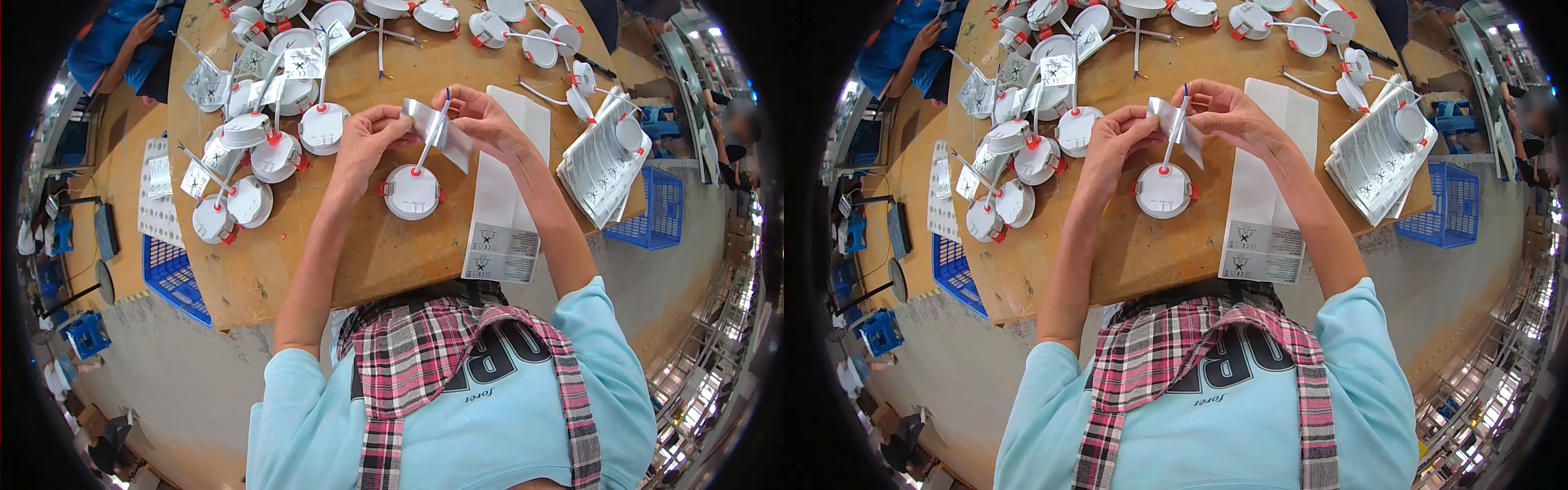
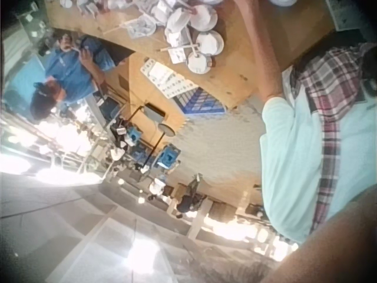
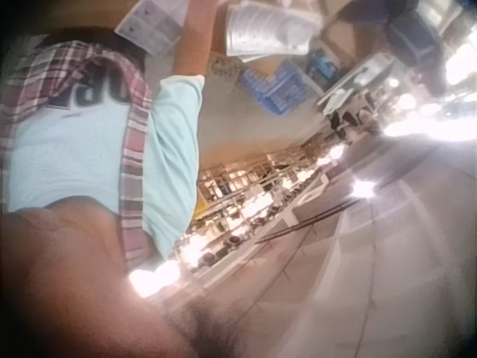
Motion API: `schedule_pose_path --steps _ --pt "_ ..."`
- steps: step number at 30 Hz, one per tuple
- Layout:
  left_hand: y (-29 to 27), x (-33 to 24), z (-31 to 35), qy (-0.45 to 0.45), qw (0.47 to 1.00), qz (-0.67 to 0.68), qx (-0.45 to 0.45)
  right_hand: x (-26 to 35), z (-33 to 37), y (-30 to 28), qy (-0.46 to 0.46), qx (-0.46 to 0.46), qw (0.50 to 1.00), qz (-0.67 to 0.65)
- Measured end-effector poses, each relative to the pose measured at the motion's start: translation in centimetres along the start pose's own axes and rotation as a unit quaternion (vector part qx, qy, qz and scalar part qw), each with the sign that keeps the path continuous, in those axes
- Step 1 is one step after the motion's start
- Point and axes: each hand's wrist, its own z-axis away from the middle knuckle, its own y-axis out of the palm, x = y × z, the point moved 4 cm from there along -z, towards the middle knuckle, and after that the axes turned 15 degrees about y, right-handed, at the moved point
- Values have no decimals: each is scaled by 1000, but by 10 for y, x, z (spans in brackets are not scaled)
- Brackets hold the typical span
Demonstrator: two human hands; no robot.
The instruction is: Applying technical and safety labels to small circular LED light fixtures on an assembly line.
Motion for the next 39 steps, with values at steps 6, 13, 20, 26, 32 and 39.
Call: schedule_pose_path --steps 6,13,20,26,32,39 --pt "1 -1 2 9 1000 0 -8 1 2 0 1 -102 990 100" --pt "4 -9 5 37 998 -23 -35 4 6 6 -11 -171 980 106" --pt "5 -13 5 42 998 -40 -37 6 5 8 -13 -205 972 118" --pt "3 -17 4 49 997 -47 -34 15 4 10 8 -194 969 153" --pt "-2 -19 3 29 999 -22 -20 18 2 9 18 -159 976 148" --pt "-1 -25 4 12 1000 -13 -12 26 4 13 20 -160 971 174"
